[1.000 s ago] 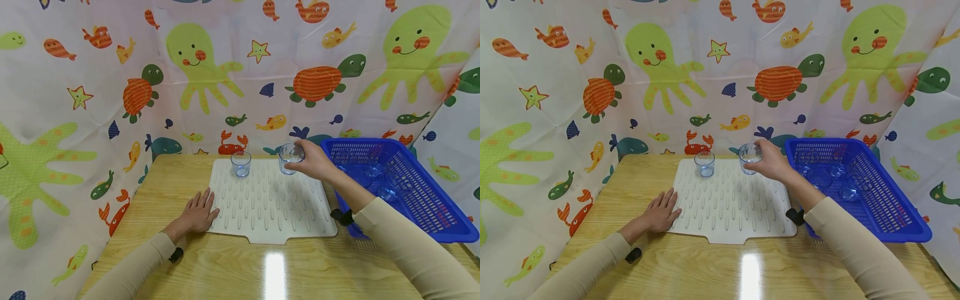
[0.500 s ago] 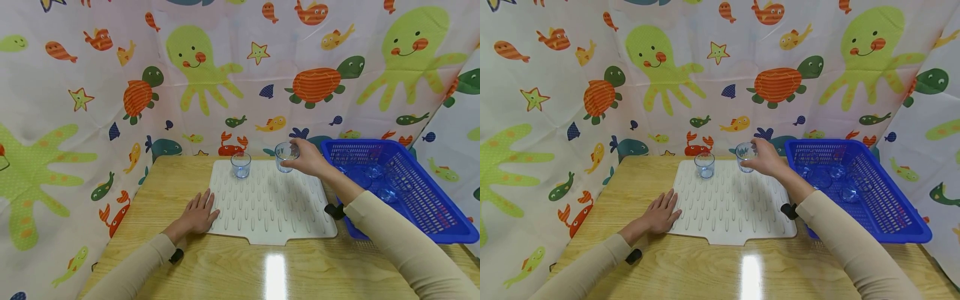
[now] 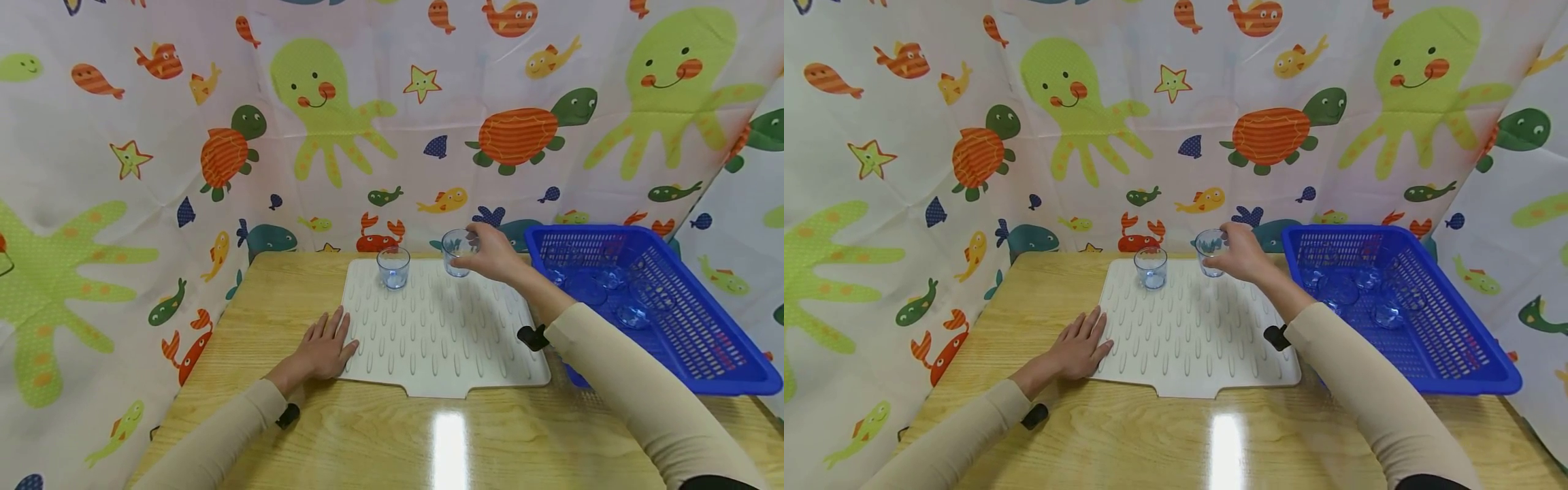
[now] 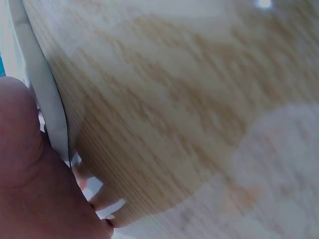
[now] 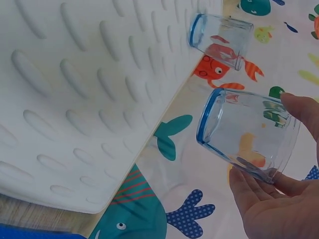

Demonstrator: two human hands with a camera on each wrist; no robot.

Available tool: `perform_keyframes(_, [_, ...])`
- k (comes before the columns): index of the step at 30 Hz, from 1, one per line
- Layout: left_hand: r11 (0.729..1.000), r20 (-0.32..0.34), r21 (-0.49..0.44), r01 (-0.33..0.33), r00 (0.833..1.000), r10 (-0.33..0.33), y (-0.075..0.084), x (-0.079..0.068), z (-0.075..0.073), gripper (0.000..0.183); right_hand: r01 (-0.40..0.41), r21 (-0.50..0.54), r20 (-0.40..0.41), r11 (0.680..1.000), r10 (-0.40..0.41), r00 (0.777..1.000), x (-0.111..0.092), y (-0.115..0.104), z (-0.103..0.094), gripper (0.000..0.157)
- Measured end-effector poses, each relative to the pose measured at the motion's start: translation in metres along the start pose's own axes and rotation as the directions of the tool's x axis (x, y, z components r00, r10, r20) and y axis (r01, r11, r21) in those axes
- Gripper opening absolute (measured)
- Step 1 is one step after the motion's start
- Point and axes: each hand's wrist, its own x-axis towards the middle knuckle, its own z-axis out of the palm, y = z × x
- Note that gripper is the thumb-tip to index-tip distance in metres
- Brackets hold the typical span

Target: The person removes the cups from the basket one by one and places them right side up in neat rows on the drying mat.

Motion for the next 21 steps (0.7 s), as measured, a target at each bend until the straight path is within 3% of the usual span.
perform_keyframes(21, [1.0,0.004,0.018,0.009,1.0,-0.009,0.0,0.0,0.0,0.076,-0.016,0.018,0.019,1.0,0.016,1.0,0.022,0.01,0.027,0.082])
